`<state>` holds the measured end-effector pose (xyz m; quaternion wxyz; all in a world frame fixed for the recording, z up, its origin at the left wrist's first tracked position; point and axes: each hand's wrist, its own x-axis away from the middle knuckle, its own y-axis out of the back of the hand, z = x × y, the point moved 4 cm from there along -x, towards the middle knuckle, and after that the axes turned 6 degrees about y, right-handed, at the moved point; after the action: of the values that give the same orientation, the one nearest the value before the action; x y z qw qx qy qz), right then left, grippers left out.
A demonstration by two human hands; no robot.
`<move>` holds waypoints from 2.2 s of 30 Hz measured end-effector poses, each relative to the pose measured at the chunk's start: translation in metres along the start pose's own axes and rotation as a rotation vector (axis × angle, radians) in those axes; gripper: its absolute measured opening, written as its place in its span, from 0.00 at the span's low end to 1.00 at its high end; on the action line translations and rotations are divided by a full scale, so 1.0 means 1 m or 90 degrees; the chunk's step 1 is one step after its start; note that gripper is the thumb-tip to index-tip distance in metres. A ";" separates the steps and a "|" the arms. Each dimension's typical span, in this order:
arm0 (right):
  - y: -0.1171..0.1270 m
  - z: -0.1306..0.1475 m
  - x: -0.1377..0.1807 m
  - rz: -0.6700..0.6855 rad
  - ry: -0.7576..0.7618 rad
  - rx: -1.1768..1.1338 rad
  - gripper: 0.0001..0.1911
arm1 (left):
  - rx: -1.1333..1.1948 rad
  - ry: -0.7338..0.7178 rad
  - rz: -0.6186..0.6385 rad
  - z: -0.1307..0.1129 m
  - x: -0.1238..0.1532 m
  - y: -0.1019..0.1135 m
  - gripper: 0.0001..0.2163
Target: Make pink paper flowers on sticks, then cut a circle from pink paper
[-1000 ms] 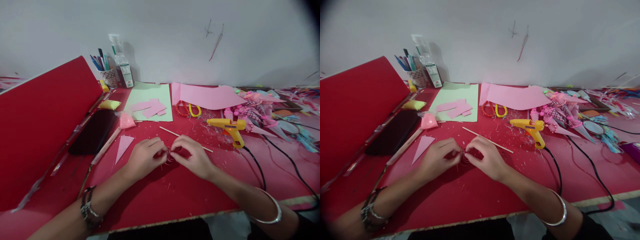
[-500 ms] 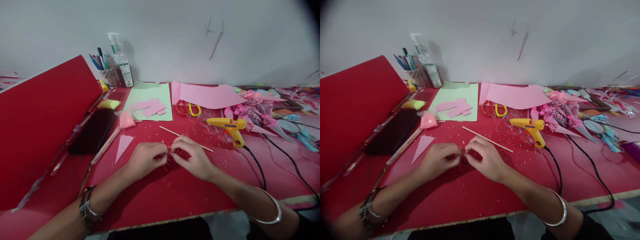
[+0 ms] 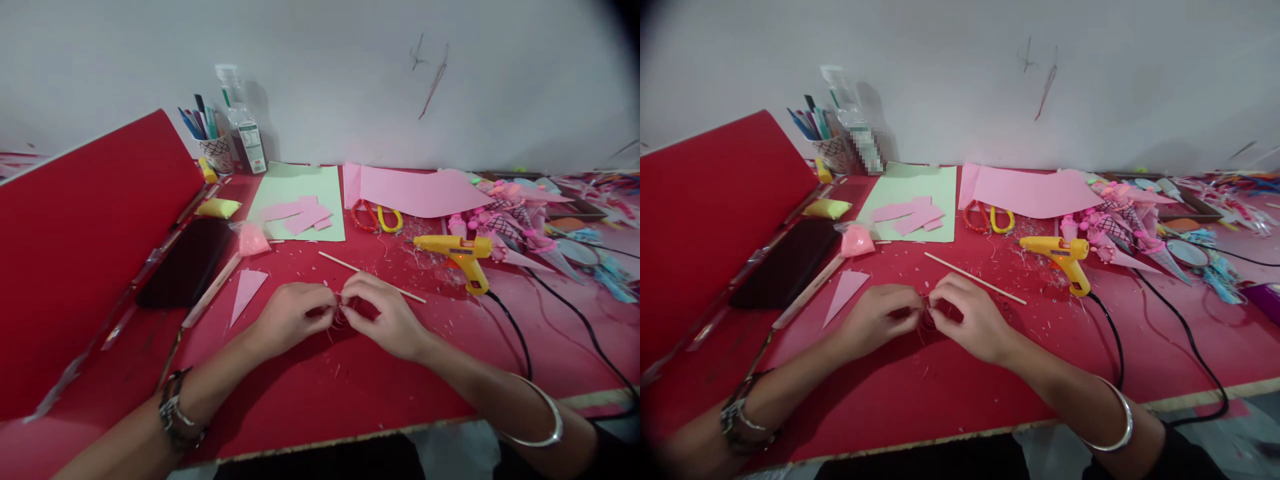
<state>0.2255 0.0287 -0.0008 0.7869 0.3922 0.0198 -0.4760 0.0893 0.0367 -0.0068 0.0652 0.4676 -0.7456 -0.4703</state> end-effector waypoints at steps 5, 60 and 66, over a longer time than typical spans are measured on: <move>-0.001 0.000 0.000 0.001 -0.003 0.001 0.06 | 0.004 -0.006 0.006 0.000 0.000 0.000 0.06; -0.003 0.001 0.001 0.101 -0.005 0.005 0.12 | -0.041 0.141 0.109 0.010 0.004 -0.008 0.22; -0.003 0.002 0.000 0.080 0.001 0.005 0.11 | -0.090 0.169 0.145 0.011 0.002 -0.007 0.06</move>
<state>0.2222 0.0264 -0.0010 0.8137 0.3961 -0.0061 -0.4254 0.0869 0.0413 -0.0190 0.2483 0.4321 -0.7439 -0.4452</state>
